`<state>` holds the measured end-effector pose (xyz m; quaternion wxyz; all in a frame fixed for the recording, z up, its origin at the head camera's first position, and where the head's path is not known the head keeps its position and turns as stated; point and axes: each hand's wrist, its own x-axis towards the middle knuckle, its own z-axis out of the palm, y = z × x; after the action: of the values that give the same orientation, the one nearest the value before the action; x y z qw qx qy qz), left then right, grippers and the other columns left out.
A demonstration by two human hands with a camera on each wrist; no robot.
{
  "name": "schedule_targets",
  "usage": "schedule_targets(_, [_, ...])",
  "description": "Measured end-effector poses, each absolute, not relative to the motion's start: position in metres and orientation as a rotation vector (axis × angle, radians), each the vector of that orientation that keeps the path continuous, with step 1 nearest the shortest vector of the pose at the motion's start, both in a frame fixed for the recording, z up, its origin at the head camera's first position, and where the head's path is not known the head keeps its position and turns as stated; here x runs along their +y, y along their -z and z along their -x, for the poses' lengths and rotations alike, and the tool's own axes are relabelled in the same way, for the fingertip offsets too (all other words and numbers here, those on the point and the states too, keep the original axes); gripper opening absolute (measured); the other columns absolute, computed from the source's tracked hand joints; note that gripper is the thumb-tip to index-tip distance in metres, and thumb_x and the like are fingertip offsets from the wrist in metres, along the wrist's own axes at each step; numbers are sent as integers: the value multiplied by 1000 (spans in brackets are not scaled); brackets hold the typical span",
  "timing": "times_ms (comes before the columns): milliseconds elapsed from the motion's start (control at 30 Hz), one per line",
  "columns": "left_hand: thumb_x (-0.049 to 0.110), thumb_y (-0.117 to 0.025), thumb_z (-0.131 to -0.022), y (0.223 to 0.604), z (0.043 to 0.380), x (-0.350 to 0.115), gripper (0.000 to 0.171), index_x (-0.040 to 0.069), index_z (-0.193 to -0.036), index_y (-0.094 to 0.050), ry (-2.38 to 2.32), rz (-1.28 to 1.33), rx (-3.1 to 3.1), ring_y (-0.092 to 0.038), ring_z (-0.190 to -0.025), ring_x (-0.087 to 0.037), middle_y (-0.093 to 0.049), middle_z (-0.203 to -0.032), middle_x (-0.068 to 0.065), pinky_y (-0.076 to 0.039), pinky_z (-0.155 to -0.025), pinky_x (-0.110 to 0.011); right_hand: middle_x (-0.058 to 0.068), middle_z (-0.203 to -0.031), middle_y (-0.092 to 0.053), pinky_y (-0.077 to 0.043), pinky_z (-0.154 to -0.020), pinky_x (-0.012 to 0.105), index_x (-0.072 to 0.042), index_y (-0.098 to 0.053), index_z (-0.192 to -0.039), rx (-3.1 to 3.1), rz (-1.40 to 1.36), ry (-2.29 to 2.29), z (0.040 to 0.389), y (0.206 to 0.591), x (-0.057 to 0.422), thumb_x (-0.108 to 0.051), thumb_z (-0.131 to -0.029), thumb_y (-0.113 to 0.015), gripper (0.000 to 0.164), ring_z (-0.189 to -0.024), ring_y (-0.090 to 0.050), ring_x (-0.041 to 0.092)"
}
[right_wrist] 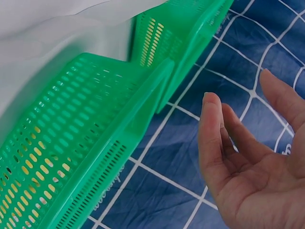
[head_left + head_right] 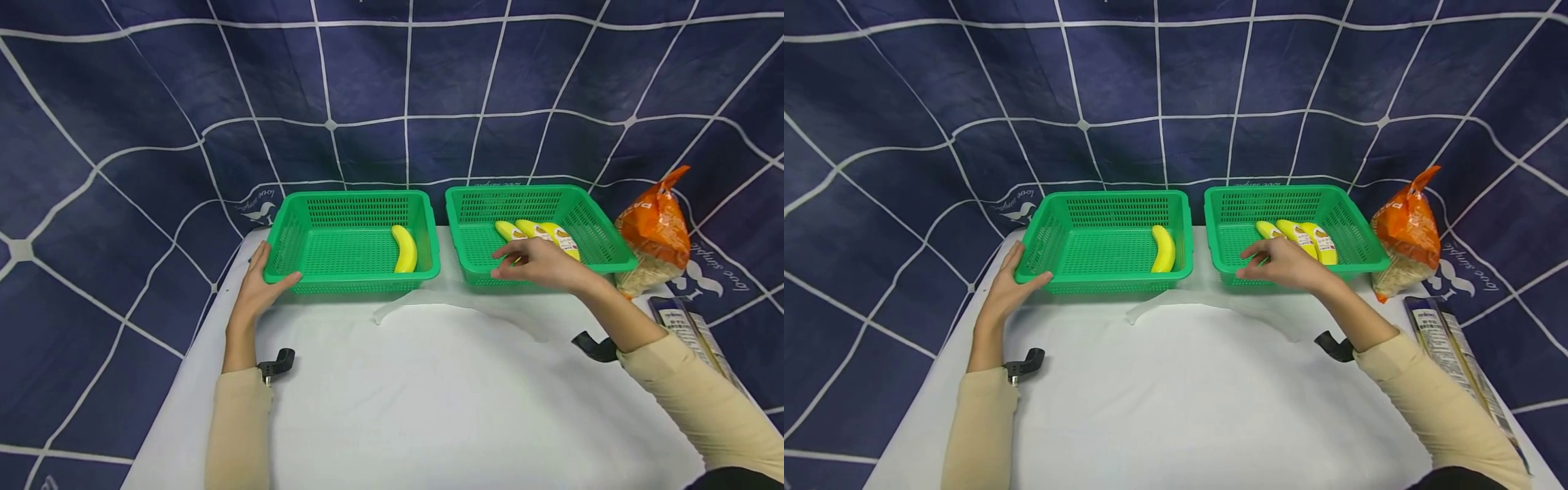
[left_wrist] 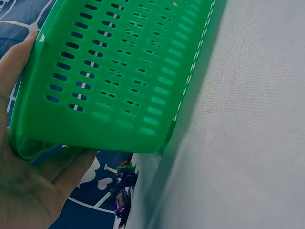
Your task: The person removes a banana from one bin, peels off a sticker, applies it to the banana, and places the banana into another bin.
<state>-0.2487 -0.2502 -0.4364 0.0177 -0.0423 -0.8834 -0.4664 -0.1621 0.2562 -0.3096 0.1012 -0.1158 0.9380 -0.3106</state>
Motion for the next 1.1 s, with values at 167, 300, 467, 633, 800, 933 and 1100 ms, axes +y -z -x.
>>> schedule_targets(167, [46, -73, -83, 437, 249, -250, 108, 17, -158, -2, 1467, 134, -2729, 5, -153, -31, 5, -166, 2, -5, -119, -63, 7, -104, -71, -52, -77, 30, -5, -63, -125, 2745, 361, 904, 168, 306, 248, -35, -86, -74, 51, -93, -64, 19])
schedule_targets(300, [45, -74, -83, 437, 248, -250, 108, 17, -158, -3, 1473, 129, -2719, 5, -153, -31, 4, -166, 2, -5, -119, -62, 8, -103, -70, -52, -77, 30, -5, -62, -127, 2691, 404, 911, 178, 302, 235, -33, -86, -74, 51, -94, -64, 21])
schedule_targets(467, [46, -75, -81, 439, 248, -251, 108, 17, -158, -4, 1471, 119, -2707, 4, -153, -31, 3, -166, 0, -5, -119, -63, 9, -104, -71, -53, -81, 33, -5, -59, -131, 2610, 446, 901, 200, 296, 209, -30, -86, -74, 53, -97, -65, 21])
schedule_targets(633, [46, -75, -82, 440, 249, -249, 108, 18, -158, -4, 1484, 129, -2697, 5, -153, -29, 3, -166, 2, -5, -120, -62, 11, -115, -69, -54, -86, 37, -6, -55, -136, 2536, 485, 837, 224, 293, 181, -31, -87, -72, 58, -98, -66, 22])
schedule_targets(800, [46, -75, -81, 440, 249, -249, 108, 19, -158, -5, 1492, 123, -2694, 5, -153, -28, 4, -166, 5, -5, -120, -61, 10, -108, -71, -54, -86, 38, -7, -55, -136, 2504, 501, 804, 250, 292, 154, -30, -87, -73, 57, -95, -66, 29])
schedule_targets(933, [44, -75, -82, 439, 248, -250, 107, 18, -158, -4, 1488, 117, -2696, 6, -153, -29, 4, -166, 3, -5, -120, -62, 10, -101, -71, -53, -89, 44, -3, -52, -138, 2485, 527, 802, 269, 293, 137, -28, -88, -72, 59, -87, -62, 30])
schedule_targets(1100, [45, -75, -82, 442, 249, -251, 107, 19, -158, -5, 1484, 111, -2706, 6, -153, -27, 4, -166, 5, -5, -120, -61, 2, -79, -62, -51, -91, 45, -1, -49, -140, 2452, 481, 824, 294, 298, 121, -25, -89, -71, 60, -70, -53, 20])
